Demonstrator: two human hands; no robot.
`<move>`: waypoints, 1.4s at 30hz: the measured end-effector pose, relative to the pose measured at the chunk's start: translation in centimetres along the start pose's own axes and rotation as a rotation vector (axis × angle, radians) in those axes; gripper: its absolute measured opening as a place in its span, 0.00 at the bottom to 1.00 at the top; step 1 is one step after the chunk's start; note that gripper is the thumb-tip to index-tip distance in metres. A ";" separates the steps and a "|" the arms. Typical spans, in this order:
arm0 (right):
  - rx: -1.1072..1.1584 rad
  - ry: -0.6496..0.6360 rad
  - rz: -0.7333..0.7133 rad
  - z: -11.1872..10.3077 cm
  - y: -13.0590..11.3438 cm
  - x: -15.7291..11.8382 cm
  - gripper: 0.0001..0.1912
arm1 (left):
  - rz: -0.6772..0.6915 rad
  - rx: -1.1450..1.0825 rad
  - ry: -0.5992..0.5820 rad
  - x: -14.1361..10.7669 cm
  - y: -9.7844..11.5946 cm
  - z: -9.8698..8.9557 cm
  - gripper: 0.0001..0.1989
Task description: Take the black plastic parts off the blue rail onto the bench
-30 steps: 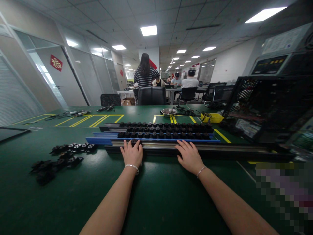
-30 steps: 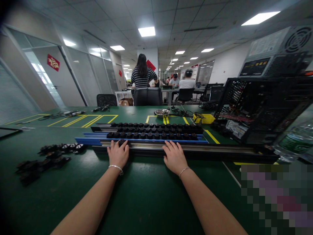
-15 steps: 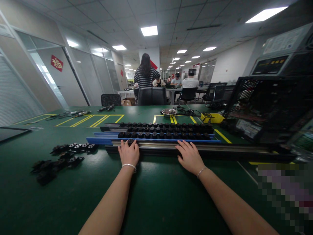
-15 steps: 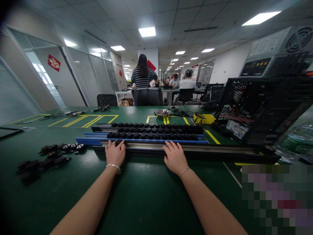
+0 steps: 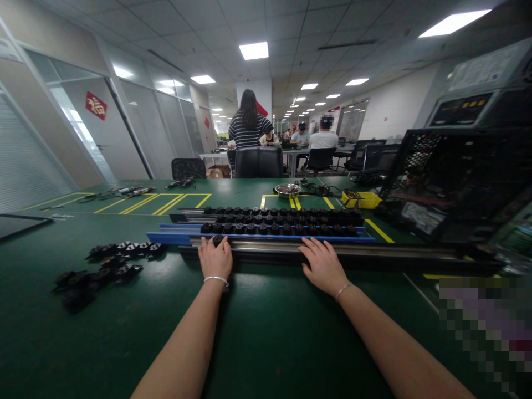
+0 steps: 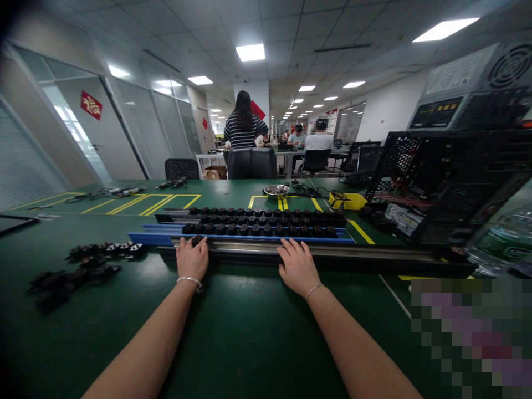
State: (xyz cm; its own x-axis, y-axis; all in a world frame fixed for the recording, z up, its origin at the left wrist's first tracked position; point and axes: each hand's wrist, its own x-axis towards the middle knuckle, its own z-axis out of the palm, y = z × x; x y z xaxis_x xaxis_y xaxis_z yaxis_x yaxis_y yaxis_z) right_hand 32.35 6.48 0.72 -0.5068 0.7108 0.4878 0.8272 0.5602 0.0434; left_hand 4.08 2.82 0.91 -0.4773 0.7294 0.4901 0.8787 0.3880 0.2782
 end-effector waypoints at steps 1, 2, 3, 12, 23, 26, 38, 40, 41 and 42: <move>0.002 0.000 0.000 0.0 0.0 0.0 0.20 | 0.000 -0.001 -0.003 0.1 -0.1 0.0 0.21; 0.003 -0.001 0.000 0.0 0.0 0.0 0.20 | -0.001 -0.004 -0.007 0.1 -0.3 0.0 0.21; 0.004 -0.001 0.000 0.0 0.0 0.0 0.20 | -0.004 -0.007 -0.010 0.2 -0.5 0.0 0.21; -0.002 0.007 -0.002 -0.1 -0.1 0.0 0.19 | -0.056 -0.019 -0.012 1.1 -1.8 0.1 0.20; -0.002 0.005 -0.006 -0.1 0.0 0.0 0.19 | -0.168 -0.032 -0.073 1.8 -3.4 -0.4 0.21; -0.006 0.005 -0.008 -0.1 0.0 0.0 0.19 | -0.207 -0.043 -0.096 1.9 -3.5 -0.6 0.21; -0.028 0.014 -0.014 -0.1 -0.1 0.0 0.19 | -0.273 -0.058 -0.188 2.3 -3.9 -1.3 0.22; -0.034 0.013 -0.016 -0.1 -0.1 0.0 0.19 | -0.244 -0.039 -0.204 2.4 -4.3 -1.3 0.21; -0.038 0.014 -0.018 0.0 0.0 0.0 0.19 | -0.241 -0.033 -0.218 2.6 -4.5 -1.4 0.21; -0.041 0.015 -0.019 0.1 0.0 0.0 0.19 | -0.246 -0.026 -0.231 2.7 -4.7 -1.6 0.21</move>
State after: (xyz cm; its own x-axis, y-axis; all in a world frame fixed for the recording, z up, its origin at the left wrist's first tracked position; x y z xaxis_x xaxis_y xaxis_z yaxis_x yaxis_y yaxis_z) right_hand 32.31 6.51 0.69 -0.5195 0.6936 0.4991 0.8268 0.5555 0.0885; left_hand -1.35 2.10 2.22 -0.6567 0.7254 0.2061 0.7355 0.5556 0.3877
